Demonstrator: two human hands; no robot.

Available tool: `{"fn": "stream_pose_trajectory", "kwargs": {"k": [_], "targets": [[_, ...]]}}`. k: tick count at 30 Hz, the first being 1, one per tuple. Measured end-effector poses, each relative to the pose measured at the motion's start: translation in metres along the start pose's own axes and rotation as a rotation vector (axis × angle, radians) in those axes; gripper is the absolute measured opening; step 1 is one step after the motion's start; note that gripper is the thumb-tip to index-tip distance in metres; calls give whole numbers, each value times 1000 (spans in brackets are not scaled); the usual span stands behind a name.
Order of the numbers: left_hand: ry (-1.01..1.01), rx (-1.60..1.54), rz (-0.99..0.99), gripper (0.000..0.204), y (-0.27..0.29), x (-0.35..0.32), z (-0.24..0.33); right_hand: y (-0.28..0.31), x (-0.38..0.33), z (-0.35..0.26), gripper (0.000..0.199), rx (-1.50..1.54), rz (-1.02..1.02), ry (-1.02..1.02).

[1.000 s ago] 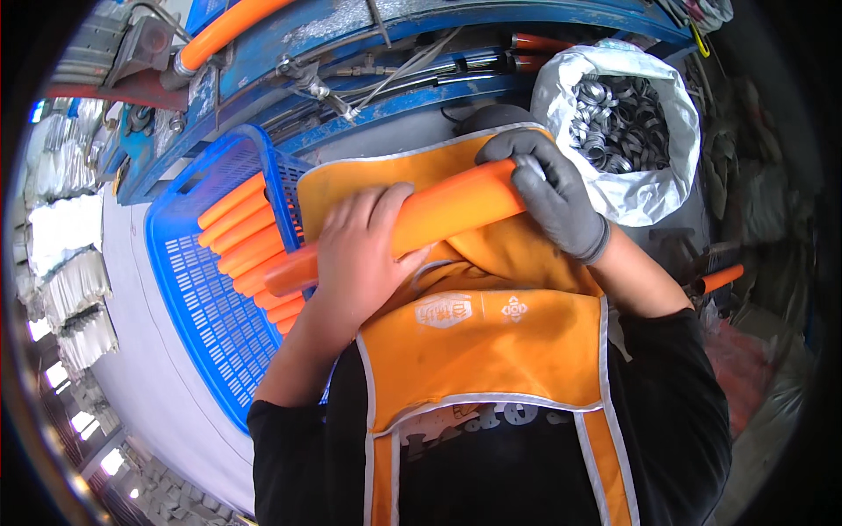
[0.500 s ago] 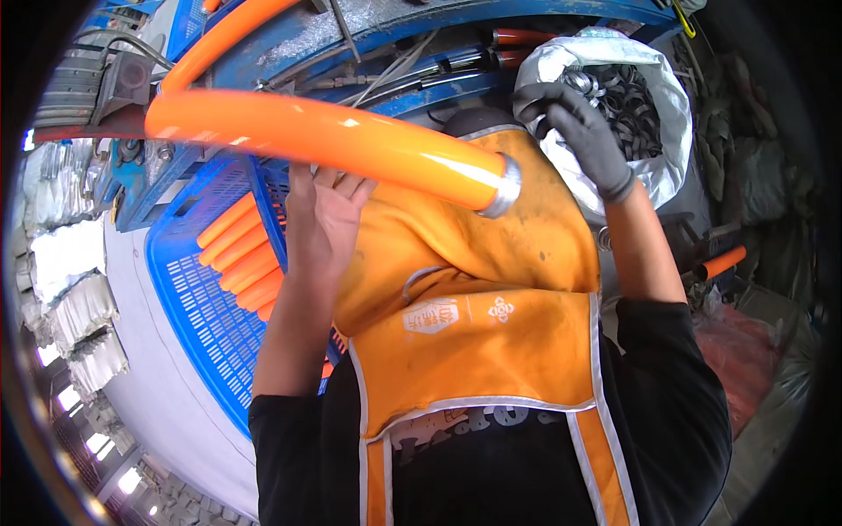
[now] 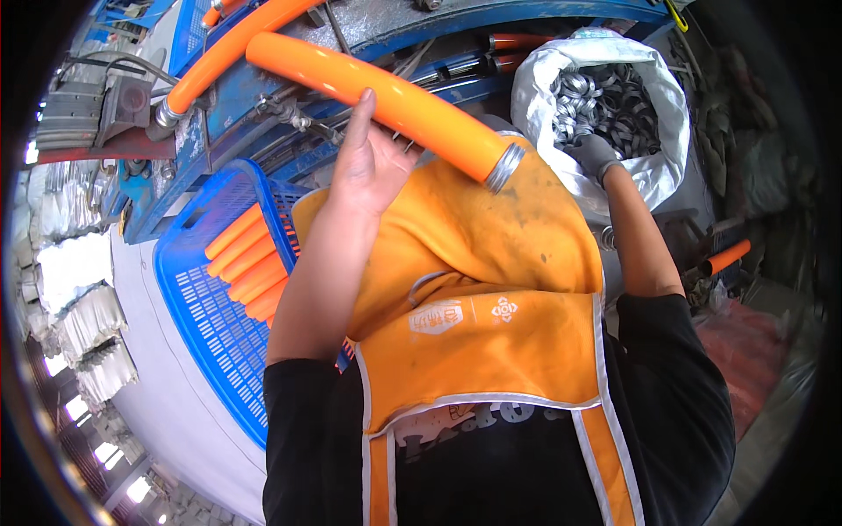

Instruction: The person assembles metal end caps onto orange cylinders using a manual industrial press, pressing each cap onto a cylinder until it is secured.

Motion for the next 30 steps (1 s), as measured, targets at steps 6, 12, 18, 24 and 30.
{"fn": "stream_pose_trajectory", "kwargs": {"k": [6,12,18,24,30], "targets": [[-176,34,-143,55,-12,-45,17,15,-17,15,32,986,259,152],[-524,731,109,62,-15,-130,93,62,-72,-36,39,2037,209,534],[-446,1745,373,60,-16,-158,64,87,-132,-136,44,1930,48,734],[-117,1850,246,54,-3,-147,13,103,-165,-181,55,1635,49,802],[-131,1859,174,50,6,-145,-1,110,-175,-183,46,854,176,1110]]}}
Point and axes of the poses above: each hand's wrist, its own x-axis towards the middle knuckle, its own y-axis out of the back of the hand, z = x × y, the point moved 3 cm from there along x, towards the middle knuckle, and after that the axes turned 11 degrees about y, right-handed, at the moved point
